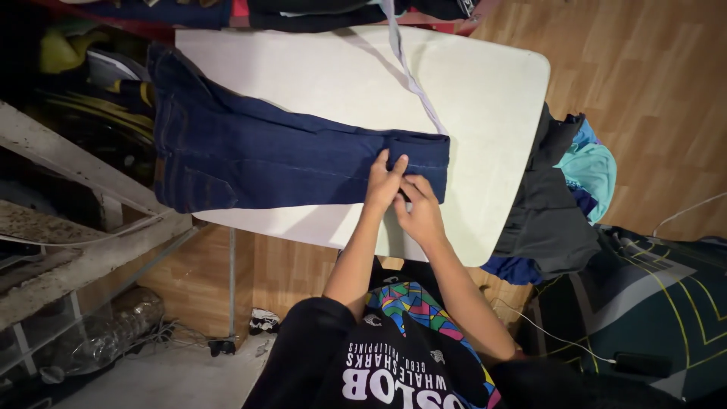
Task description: Folding a pair of tan trousers and then a pair of blue jeans on a small white table.
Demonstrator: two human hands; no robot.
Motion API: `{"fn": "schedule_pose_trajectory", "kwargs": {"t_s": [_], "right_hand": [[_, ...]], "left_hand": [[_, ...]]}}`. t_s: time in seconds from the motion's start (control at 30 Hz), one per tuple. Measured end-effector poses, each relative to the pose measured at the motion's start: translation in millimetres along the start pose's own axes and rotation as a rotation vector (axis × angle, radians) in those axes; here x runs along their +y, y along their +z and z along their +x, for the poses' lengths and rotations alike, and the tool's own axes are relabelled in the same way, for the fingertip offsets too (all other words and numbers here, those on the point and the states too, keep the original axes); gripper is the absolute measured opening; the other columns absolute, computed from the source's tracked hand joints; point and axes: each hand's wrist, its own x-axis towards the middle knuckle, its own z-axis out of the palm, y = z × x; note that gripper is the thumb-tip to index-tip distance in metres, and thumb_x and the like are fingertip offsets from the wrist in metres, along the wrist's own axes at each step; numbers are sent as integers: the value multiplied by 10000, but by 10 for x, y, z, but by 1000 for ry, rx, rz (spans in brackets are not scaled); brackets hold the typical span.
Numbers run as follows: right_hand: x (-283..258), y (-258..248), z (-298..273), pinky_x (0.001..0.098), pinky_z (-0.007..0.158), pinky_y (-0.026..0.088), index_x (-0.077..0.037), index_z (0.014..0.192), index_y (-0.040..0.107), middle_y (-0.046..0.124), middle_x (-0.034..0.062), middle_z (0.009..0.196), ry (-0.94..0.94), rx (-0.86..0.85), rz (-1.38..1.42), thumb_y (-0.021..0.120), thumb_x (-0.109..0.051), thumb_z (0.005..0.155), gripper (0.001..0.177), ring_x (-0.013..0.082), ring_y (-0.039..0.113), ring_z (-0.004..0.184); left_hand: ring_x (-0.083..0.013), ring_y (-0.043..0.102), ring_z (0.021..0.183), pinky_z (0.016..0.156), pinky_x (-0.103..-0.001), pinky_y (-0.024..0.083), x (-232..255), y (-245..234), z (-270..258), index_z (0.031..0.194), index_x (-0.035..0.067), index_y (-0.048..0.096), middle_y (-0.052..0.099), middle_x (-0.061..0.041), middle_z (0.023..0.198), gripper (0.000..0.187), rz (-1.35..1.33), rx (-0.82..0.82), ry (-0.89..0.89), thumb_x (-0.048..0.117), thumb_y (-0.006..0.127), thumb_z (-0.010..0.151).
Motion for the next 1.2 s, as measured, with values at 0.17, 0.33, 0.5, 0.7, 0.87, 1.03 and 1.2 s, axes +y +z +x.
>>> {"fn": "schedule_pose_trajectory", "kwargs": {"t_s": [0.17,0.33,0.5,0.7,0.87,1.03,1.2], "right_hand": [[-135,83,80,464,1062,470,51,1251,666,605,205,1264,16,249,-119,610,-2,903,356,372,570,1190],[-25,193,491,538,1271,238,66,1510,470,412,265,1614,-278,-69,-82,461,-252,1008,594,412,353,1536],[210,155,592,526,1271,211,41,1544,428,382,262,1633,-253,-192,-208,458,-264,979,643,397,326,1544],[564,-175,565,588,1237,163,26,1565,353,329,249,1632,-64,-258,-562,523,-344,908,773,391,279,1537],[1105,-325,380,637,1229,120,115,1588,280,292,270,1678,35,-55,-556,485,-339,943,815,445,230,1561],[1166,-338,342,618,1260,151,80,1598,311,336,244,1672,20,23,-557,458,-349,999,751,422,271,1568],[1277,-362,409,609,1249,169,88,1576,341,350,245,1650,-7,68,-567,453,-348,963,761,412,293,1551]], "left_hand": [[-354,706,1073,910,-403,548,-26,47,-2,1389,-60,540,707,-293,1158,626,123,72,40,370,677,956],[-380,756,965,773,-426,589,-181,-9,-96,1381,40,564,750,-239,1076,469,49,93,336,354,597,1034],[-370,764,901,703,-415,589,-166,91,-31,1353,49,548,743,-223,1036,455,162,123,347,335,585,1001],[-388,711,884,690,-460,566,-13,423,-115,1293,75,560,717,-189,1025,356,675,339,228,326,583,1041],[-370,631,1022,825,-478,533,37,410,-99,1326,60,529,630,-187,1168,358,817,614,605,187,622,1004],[-379,531,1177,1027,-506,388,-100,421,-10,1404,57,506,537,-191,1301,499,825,539,780,50,644,925],[-391,513,1186,1047,-508,406,-354,503,160,1297,82,531,516,-178,1290,472,692,507,728,70,668,845]]}}
